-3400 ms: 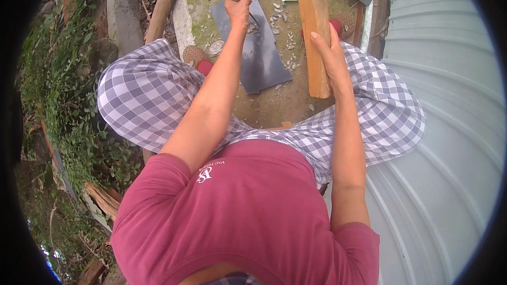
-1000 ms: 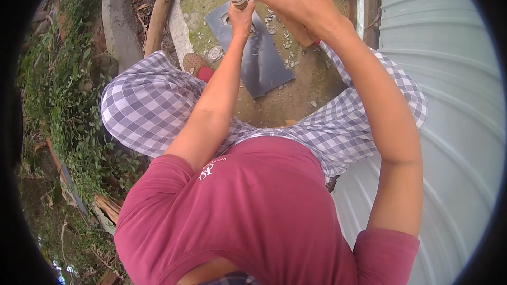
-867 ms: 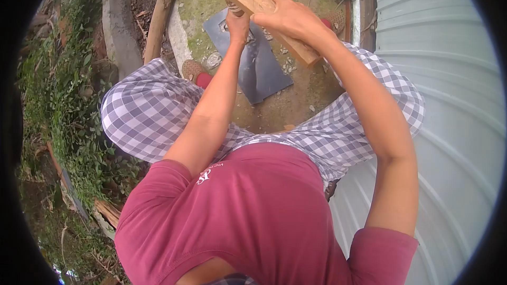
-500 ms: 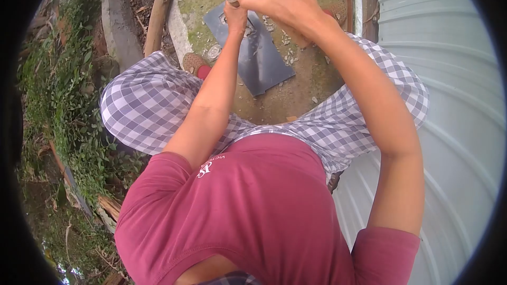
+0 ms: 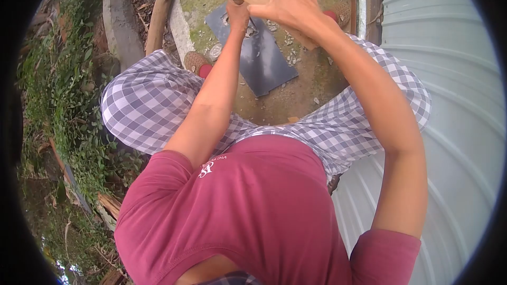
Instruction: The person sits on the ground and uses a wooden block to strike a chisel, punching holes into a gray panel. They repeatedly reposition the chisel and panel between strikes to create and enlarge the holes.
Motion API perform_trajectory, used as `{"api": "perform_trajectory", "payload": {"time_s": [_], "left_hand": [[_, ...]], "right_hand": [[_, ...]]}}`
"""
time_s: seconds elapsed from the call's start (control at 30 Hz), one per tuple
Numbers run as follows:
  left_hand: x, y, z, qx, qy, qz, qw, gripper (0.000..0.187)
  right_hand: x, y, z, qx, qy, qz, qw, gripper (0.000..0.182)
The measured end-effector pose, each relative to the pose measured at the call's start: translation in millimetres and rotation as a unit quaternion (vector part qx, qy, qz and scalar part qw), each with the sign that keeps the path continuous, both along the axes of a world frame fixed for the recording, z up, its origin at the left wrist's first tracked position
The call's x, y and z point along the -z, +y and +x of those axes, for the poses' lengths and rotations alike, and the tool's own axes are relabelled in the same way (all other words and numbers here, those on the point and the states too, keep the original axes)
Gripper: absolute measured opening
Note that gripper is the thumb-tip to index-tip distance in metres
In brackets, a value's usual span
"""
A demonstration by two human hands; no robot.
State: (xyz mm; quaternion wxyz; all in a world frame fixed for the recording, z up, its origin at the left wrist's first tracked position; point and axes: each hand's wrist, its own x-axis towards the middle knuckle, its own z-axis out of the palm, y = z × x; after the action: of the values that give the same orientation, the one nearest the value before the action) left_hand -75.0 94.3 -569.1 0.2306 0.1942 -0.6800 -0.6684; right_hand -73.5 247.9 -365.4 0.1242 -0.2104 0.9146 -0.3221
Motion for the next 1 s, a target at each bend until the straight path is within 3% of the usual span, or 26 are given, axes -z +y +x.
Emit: {"api": "perform_trajectory", "payload": {"time_s": [0.03,0.1,0.17,0.23,0.3,0.33,0.4,0.43,0.5,0.53,0.6,0.67,0.77,0.87,1.0], "left_hand": [[-1.0,1.4,0.2,0.006,0.017,0.005,1.0,0.026],[-6.4,3.6,-13.7,-0.021,0.045,-0.009,0.999,0.025],[7.0,-3.8,0.1,0.006,-0.039,-0.025,0.999,0.025],[8.8,-6.6,-1.9,-0.012,-0.036,-0.049,0.998,0.024],[8.6,-7.5,-1.6,0.009,-0.017,0.002,1.0,0.023],[8.7,-7.3,-1.6,0.007,-0.017,0.004,1.0,0.023],[7.8,-6.1,-3.1,-0.006,-0.023,0.0,1.0,0.025],[4.1,-3.8,-2.6,-0.006,-0.022,0.001,1.0,0.025],[-7.3,1.9,3.7,-0.013,-0.024,-0.012,1.0,0.026],[-7.7,2.8,5.6,-0.009,-0.021,-0.013,1.0,0.026],[-4.9,-0.3,2.8,-0.037,0.027,-0.041,0.998,0.026],[5.6,-16.4,4.1,-0.043,0.008,-0.026,0.999,0.026],[-31.9,-28.5,-9.6,-0.062,0.019,-0.014,0.998,0.026],[-36.9,-36.2,-10.7,-0.083,0.084,0.007,0.993,0.018],[-2.2,-34.4,-2.3,-0.091,0.048,-0.047,0.994,0.021]], "right_hand": [[33.0,7.8,2.6,-0.03,-0.046,0.014,0.998,0.075],[29.8,8.0,-10.8,-0.001,0.034,-0.035,0.999,0.07],[-26.2,6.4,-8.7,0.031,-0.139,-0.113,0.983,0.068],[-86.8,-2.5,-16.0,-0.022,-0.07,-0.244,0.967,0.082],[-130.4,-6.7,4.1,0.012,-0.04,-0.273,0.961,0.082],[-118.0,-5.9,0.3,0.01,-0.041,-0.272,0.961,0.082],[-57.6,-2.9,-9.6,0.046,-0.061,-0.134,0.988,0.076],[-24.3,-4.4,-4.1,0.062,0.013,-0.049,0.997,0.076],[28.9,9.7,3.9,-0.027,-0.116,0.024,0.993,0.076],[33.0,11.0,9.9,-0.022,-0.113,0.022,0.993,0.076],[42.2,14.6,11.8,0.01,-0.086,-0.096,0.992,0.08],[6.2,18.8,24.4,0.053,-0.148,-0.14,0.978,0.079],[-20.8,32.7,21.7,0.081,-0.151,-0.211,0.962,0.078],[-5.5,54.7,31.2,0.158,-0.174,-0.264,0.936,0.078],[28.5,77.9,62.6,0.19,-0.233,-0.264,0.917,0.073]]}}
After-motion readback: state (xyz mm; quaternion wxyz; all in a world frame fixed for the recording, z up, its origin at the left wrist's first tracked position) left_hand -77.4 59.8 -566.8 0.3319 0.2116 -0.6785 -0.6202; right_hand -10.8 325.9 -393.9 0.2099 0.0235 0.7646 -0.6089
